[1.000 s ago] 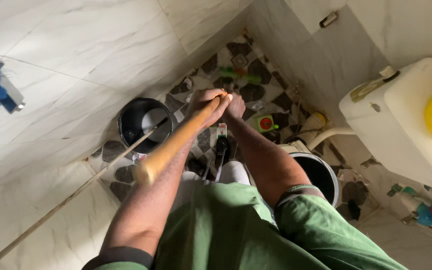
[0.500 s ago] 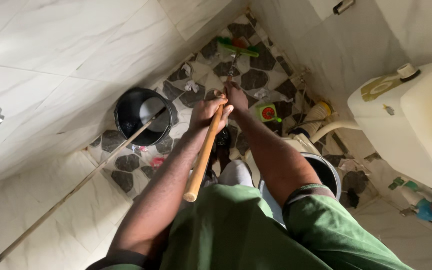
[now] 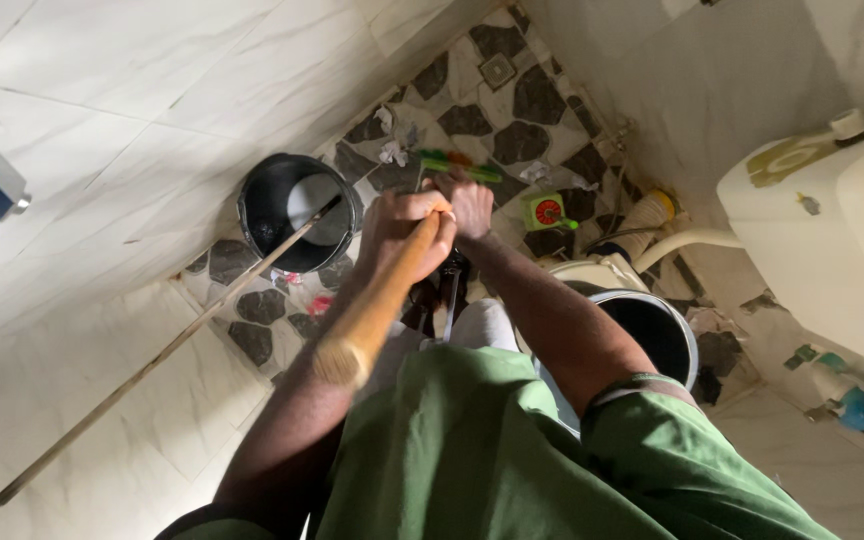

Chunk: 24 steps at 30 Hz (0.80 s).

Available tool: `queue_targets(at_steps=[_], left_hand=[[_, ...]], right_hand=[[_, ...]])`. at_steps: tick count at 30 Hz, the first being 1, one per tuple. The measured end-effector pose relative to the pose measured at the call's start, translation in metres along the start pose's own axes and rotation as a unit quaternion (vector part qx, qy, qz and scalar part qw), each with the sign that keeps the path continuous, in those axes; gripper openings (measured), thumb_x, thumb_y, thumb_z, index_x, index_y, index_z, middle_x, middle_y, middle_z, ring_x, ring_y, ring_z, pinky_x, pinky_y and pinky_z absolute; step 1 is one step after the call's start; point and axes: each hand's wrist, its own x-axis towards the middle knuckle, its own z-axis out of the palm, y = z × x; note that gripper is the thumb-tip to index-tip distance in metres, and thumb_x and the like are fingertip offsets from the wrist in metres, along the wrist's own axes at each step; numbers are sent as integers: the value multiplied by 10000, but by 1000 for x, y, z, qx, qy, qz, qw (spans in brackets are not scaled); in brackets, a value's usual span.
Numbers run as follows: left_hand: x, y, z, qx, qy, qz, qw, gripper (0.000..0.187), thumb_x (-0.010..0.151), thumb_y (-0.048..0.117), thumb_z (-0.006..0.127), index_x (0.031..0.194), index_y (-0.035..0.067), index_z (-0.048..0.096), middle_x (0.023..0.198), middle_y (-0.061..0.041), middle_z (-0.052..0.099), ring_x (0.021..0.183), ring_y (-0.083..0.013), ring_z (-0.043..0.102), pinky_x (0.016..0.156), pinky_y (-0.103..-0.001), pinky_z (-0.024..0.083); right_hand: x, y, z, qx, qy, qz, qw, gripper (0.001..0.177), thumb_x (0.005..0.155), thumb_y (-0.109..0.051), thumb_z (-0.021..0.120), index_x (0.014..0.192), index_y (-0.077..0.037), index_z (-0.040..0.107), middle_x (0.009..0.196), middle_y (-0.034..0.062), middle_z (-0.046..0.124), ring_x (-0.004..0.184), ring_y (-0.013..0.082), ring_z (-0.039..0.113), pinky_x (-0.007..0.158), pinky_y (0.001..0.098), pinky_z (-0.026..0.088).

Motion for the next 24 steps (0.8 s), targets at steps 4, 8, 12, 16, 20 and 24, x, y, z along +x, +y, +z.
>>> queue_targets(at_steps=[4,8,12,16,20,24], left_hand=[[-5,6,-8,-25,-15,-34,999,38,842,128,716,813,104,708,665,-99,715,574,-265,724,555,-378,593],[-17,7,-15,-100,36,-12,994,134,935,141,699,867,28,677,794,-134,729,690,-294,750,624,-376,596],[-31,-10,-7,-36,90,17,995,245,962,188,740,817,20,636,993,-219,734,813,-355,748,678,-388,591],[-47,-26,-12,-26,73,-10,997,198,949,166,725,855,3,663,897,-192,737,733,-362,727,618,-400,568],[-60,-19,-26,-32,-1,-69,997,278,952,175,731,747,26,616,679,-149,686,601,-322,708,549,-399,535],[-68,-5,-40,-58,45,-10,997,194,934,166,732,835,20,652,654,-131,671,557,-303,689,513,-384,525]], right_hand=[[9,-16,-1,25,-7,60,998,202,924,-296,692,1010,-134,777,996,107,705,665,350,707,561,498,548],[23,-26,5,28,-12,70,997,256,958,-352,712,978,-97,716,1069,138,674,746,397,706,619,516,548],[33,-18,32,92,-104,58,989,407,969,-394,707,1139,-34,626,1062,211,604,744,441,692,607,541,537],[17,-12,59,75,-148,-4,986,302,878,-343,723,945,-60,644,1017,203,599,804,439,691,651,540,538],[-13,-26,57,56,-174,27,983,199,896,-267,681,974,-85,668,1047,188,624,792,429,683,666,532,545],[-33,-46,43,80,-127,-19,988,153,853,-221,684,908,-81,654,1013,153,629,788,397,686,642,504,548]])
